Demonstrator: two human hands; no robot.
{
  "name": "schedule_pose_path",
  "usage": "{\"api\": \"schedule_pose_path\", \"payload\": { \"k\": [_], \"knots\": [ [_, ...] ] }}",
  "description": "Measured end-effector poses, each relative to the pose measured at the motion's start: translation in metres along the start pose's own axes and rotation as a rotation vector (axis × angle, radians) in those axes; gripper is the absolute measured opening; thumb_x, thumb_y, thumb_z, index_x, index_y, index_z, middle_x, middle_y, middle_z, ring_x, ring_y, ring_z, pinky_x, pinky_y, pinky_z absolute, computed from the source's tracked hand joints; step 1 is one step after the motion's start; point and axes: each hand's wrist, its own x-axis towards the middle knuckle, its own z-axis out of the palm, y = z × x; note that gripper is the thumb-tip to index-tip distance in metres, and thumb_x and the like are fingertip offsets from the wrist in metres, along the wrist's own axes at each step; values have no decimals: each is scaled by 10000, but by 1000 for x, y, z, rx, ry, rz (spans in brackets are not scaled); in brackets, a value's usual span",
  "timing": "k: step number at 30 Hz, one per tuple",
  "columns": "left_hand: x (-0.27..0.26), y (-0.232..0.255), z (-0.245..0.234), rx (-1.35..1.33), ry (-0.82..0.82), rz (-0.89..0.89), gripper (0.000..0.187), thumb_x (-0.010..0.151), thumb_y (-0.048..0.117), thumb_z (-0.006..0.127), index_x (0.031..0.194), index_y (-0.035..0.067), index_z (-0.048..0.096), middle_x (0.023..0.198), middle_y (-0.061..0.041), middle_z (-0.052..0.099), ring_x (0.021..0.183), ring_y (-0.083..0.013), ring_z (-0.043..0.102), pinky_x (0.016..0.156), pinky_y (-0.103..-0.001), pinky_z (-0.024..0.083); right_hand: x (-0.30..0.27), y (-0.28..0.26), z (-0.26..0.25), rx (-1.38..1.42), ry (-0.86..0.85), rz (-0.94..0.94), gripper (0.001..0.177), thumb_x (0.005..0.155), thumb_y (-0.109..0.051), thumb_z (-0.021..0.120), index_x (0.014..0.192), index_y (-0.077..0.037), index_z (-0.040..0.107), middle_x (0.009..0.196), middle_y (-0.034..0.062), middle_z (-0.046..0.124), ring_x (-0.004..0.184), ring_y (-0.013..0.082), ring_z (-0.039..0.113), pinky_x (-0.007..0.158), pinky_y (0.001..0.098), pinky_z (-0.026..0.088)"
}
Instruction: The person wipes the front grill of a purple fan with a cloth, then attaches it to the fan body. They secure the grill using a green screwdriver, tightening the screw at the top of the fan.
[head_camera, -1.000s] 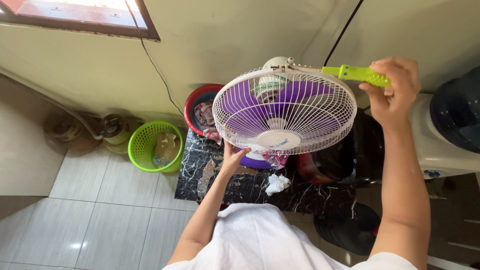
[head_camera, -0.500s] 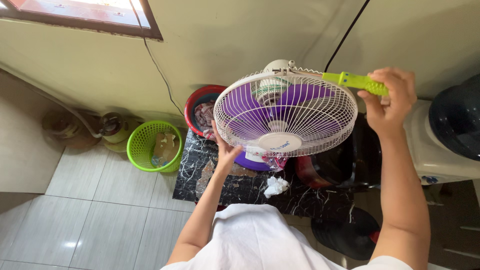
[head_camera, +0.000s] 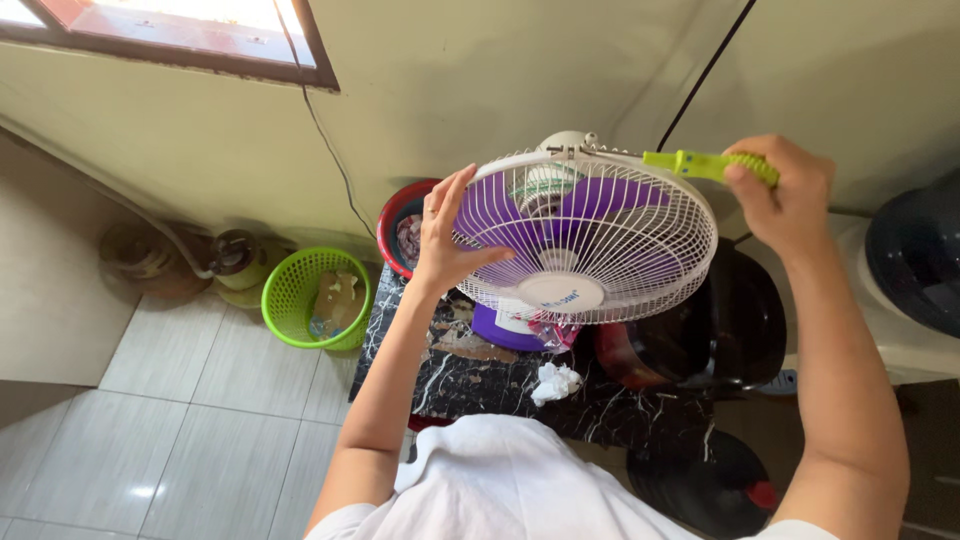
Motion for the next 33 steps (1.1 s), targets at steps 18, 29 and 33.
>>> {"api": "schedule_pose_path", "payload": {
  "k": [18,29,33],
  "knots": [
    [0,-9,-3,-25,-19,15,1211,510,432,1017,1553,184,454,1501,-97,521,1424,-322,459,1205,-485,436,15,-19,-27,-210,-183,-80,407,979,-221,863,1172,-29,560,1085,103,719,996,191,722,836,318,598],
    [4,-18,-3,-28,-8,47,1210,518,428,1020,1553,161,456,1497,-110,541,1413,-318,477,1194,-477,443,17,-14,-12,82,-198,173,340,1065,-379,674,987,-48,680,624,-14,575,468,74,486,456,229,325],
    [3,-24,-2,-49,-11,48,1213,526,440,1021,1558,154,452,1499,-112,540,1418,-321,482,1194,-478,448,13,-24,-5,241,-208,363,450,1122,-379,646,848,-23,662,536,-12,477,472,59,392,467,238,267]
  ]
}}
